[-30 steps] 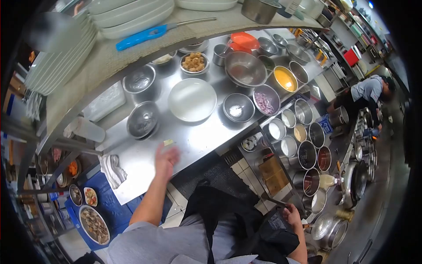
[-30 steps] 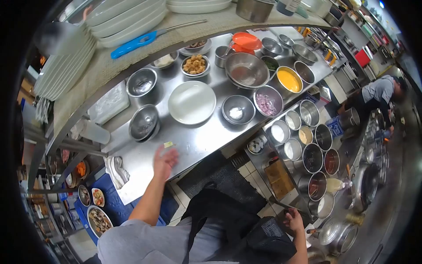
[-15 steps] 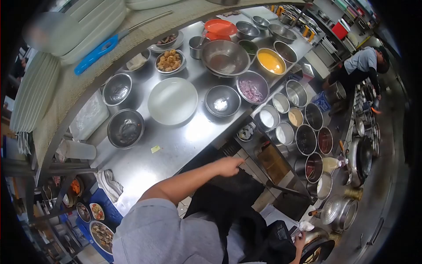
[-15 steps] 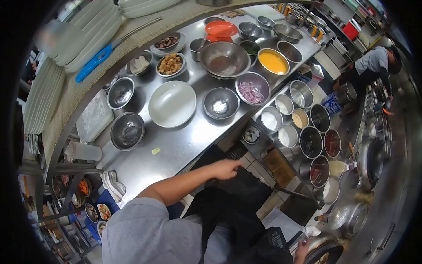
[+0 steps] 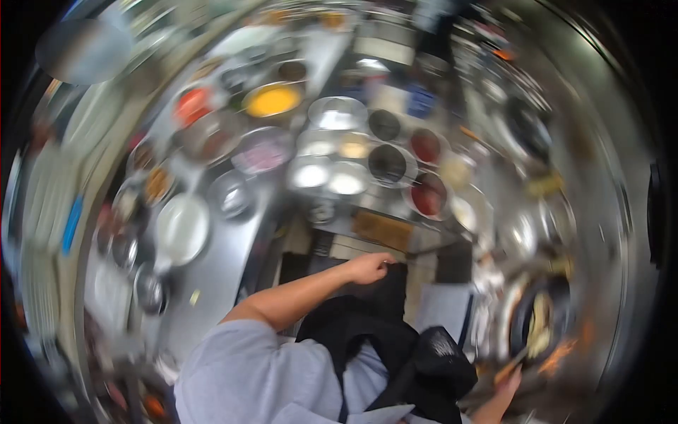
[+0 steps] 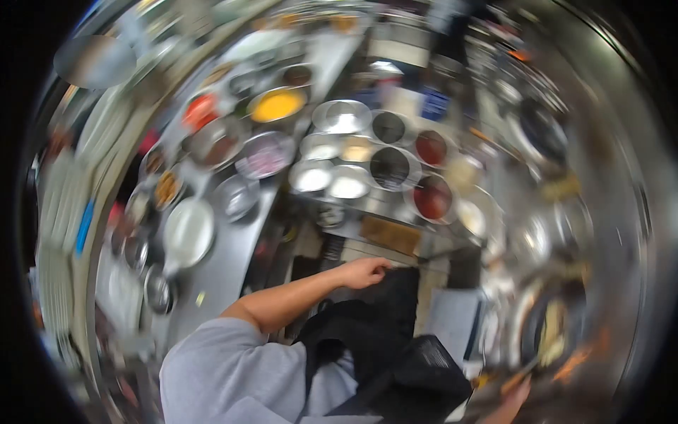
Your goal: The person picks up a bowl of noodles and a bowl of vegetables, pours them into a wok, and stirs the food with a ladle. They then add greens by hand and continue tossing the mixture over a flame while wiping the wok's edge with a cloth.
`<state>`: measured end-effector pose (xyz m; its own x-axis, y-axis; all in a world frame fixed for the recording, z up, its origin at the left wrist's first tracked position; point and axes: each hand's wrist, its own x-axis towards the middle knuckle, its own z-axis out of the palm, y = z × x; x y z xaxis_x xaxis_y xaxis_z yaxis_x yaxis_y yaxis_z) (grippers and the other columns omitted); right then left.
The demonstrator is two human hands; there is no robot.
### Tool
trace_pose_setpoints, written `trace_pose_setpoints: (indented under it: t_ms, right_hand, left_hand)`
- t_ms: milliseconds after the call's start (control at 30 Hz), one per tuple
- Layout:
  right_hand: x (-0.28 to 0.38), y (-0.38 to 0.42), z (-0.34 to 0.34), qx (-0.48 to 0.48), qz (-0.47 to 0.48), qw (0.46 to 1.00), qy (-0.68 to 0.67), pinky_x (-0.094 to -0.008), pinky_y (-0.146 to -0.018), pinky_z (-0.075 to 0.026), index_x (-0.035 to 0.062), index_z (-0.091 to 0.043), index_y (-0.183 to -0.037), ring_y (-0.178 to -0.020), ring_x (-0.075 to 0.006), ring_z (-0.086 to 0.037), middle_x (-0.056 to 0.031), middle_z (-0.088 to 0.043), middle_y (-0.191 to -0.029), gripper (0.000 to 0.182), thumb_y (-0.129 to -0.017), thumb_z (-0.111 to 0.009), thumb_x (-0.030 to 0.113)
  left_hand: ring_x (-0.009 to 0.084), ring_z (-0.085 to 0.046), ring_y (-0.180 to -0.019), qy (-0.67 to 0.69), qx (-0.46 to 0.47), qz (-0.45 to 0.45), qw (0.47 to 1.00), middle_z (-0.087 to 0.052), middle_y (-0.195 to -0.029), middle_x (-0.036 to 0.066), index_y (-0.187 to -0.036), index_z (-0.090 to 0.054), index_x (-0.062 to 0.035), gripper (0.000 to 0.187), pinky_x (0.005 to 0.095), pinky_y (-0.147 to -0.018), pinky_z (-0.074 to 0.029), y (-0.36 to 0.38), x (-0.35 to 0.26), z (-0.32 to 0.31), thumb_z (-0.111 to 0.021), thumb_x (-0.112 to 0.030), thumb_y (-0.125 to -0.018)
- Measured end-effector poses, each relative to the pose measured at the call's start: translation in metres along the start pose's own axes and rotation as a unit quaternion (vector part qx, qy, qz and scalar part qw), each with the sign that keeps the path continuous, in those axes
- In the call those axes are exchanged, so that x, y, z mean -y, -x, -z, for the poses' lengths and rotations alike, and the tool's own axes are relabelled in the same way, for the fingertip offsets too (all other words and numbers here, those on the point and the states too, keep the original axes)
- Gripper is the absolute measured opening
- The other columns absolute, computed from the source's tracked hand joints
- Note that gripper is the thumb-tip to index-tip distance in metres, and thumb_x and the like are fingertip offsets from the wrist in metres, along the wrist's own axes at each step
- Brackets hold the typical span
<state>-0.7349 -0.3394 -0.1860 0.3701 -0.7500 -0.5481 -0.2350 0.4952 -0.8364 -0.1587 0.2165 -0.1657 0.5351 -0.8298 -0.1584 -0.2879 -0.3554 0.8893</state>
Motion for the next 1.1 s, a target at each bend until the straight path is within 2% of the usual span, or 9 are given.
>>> trace_pose_setpoints:
  t_ms: [100, 133, 233, 267, 500, 633, 767, 833, 1100]
  right_hand:
    - [0.059, 0.065, -0.168, -0.162, 0.032, 0.982, -0.087, -0.0402, -0.085, -0.055, 0.0106, -0.04, -0.146, -0.102, -0.0273, -0.064, -0.0161, -0.059, -0.124, 0.055, -0.096, -0.06, 0.02]
    - [0.027, 0.006, -0.103, -0.056, 0.048, 0.995, -0.064, -0.0407, -0.086, -0.054, 0.0134, -0.034, -0.152, -0.104, -0.0282, -0.064, -0.0167, -0.057, -0.129, 0.062, -0.095, -0.057, 0.012]
    - [0.027, 0.009, -0.077, -0.254, 0.125, 0.893, 0.35, -0.042, -0.092, -0.052, 0.0121, -0.029, -0.154, -0.114, -0.0341, -0.06, -0.0183, -0.055, -0.137, 0.072, -0.086, -0.05, 0.001]
    - [0.066, 0.058, -0.098, -0.231, 0.084, 0.951, 0.185, -0.0337, -0.05, -0.045, 0.0169, -0.028, -0.155, -0.059, -0.0171, -0.053, -0.0158, -0.063, -0.11, 0.078, -0.083, -0.047, -0.003]
    - [0.075, 0.112, -0.062, -0.297, 0.003, 0.896, 0.33, -0.0475, -0.094, -0.048, 0.0147, -0.012, -0.158, -0.106, -0.0457, -0.063, -0.0329, -0.058, -0.125, 0.081, -0.092, -0.057, 0.013]
    - [0.037, 0.147, -0.037, -0.206, 0.095, 0.907, 0.355, -0.0455, -0.095, -0.048, 0.023, -0.014, -0.158, -0.108, -0.0457, -0.062, -0.0322, -0.06, -0.123, 0.078, -0.093, -0.057, 0.017]
    - [0.073, 0.219, -0.06, -0.17, -0.104, 0.912, 0.358, -0.0455, -0.099, -0.045, 0.0324, -0.017, -0.158, -0.115, -0.0455, -0.058, -0.0304, -0.058, -0.128, 0.076, -0.093, -0.055, 0.015]
    - [0.069, 0.244, -0.054, -0.12, 0.065, 0.925, 0.354, -0.048, -0.094, -0.047, 0.0329, -0.013, -0.158, -0.106, -0.0467, -0.062, -0.0323, -0.062, -0.116, 0.079, -0.093, -0.055, 0.015]
    - [0.1, 0.206, -0.086, -0.108, -0.055, 0.867, 0.484, -0.0508, -0.086, -0.05, 0.0329, -0.005, -0.158, -0.093, -0.0455, -0.065, -0.0285, -0.067, -0.1, 0.086, -0.093, -0.056, 0.014]
  left_hand:
    - [0.0333, -0.066, -0.104, -0.016, 0.158, -0.027, 0.987, -0.07, -0.107, 0.016, -0.13, -0.055, -0.0078, 0.042, 0.0423, -0.089, -0.052, -0.039, -0.039, -0.065, -0.059, -0.015, -0.089]
    - [0.0319, -0.067, -0.103, -0.014, 0.203, -0.042, 0.978, -0.07, -0.105, 0.015, -0.131, -0.055, -0.0083, 0.043, 0.0402, -0.09, -0.052, -0.051, -0.048, -0.09, -0.061, -0.014, -0.088]
    - [0.0272, -0.067, -0.104, -0.094, 0.379, -0.097, 0.916, -0.07, -0.107, 0.014, -0.133, -0.054, -0.0088, 0.045, 0.0369, -0.091, -0.052, -0.085, -0.075, -0.164, -0.062, -0.009, -0.089]
    - [0.0247, -0.067, -0.105, -0.03, 0.399, -0.082, 0.913, -0.069, -0.11, 0.013, -0.134, -0.055, -0.0082, 0.044, 0.0355, -0.092, -0.052, -0.097, -0.081, -0.183, -0.061, -0.006, -0.09]
    - [0.0354, -0.063, -0.108, -0.098, 0.344, -0.22, 0.908, -0.066, -0.115, 0.019, -0.121, -0.064, -0.0024, 0.032, 0.0395, -0.096, -0.049, -0.205, -0.259, -0.306, -0.061, -0.006, -0.089]
    - [0.0366, -0.062, -0.104, -0.008, 0.18, -0.484, 0.856, -0.067, -0.108, 0.019, -0.102, -0.069, -0.0025, 0.016, 0.0454, -0.091, -0.049, -0.284, -0.357, -0.405, -0.059, -0.01, -0.092]
    - [0.0391, -0.065, -0.079, -0.345, 0.235, -0.46, 0.784, -0.068, -0.078, 0.017, -0.074, -0.064, -0.0059, 0.032, 0.0488, -0.08, -0.05, -0.36, -0.329, -0.472, -0.058, -0.029, -0.095]
    - [0.0382, -0.065, -0.074, -0.312, 0.219, -0.486, 0.787, -0.067, -0.072, 0.015, -0.073, -0.065, -0.0073, 0.031, 0.0485, -0.078, -0.05, -0.34, -0.336, -0.456, -0.06, -0.031, -0.093]
    - [0.0343, -0.066, -0.068, -0.257, 0.216, -0.501, 0.797, -0.068, -0.071, 0.013, -0.07, -0.067, -0.0091, 0.031, 0.0465, -0.069, -0.049, -0.313, -0.343, -0.428, -0.064, -0.032, -0.09]
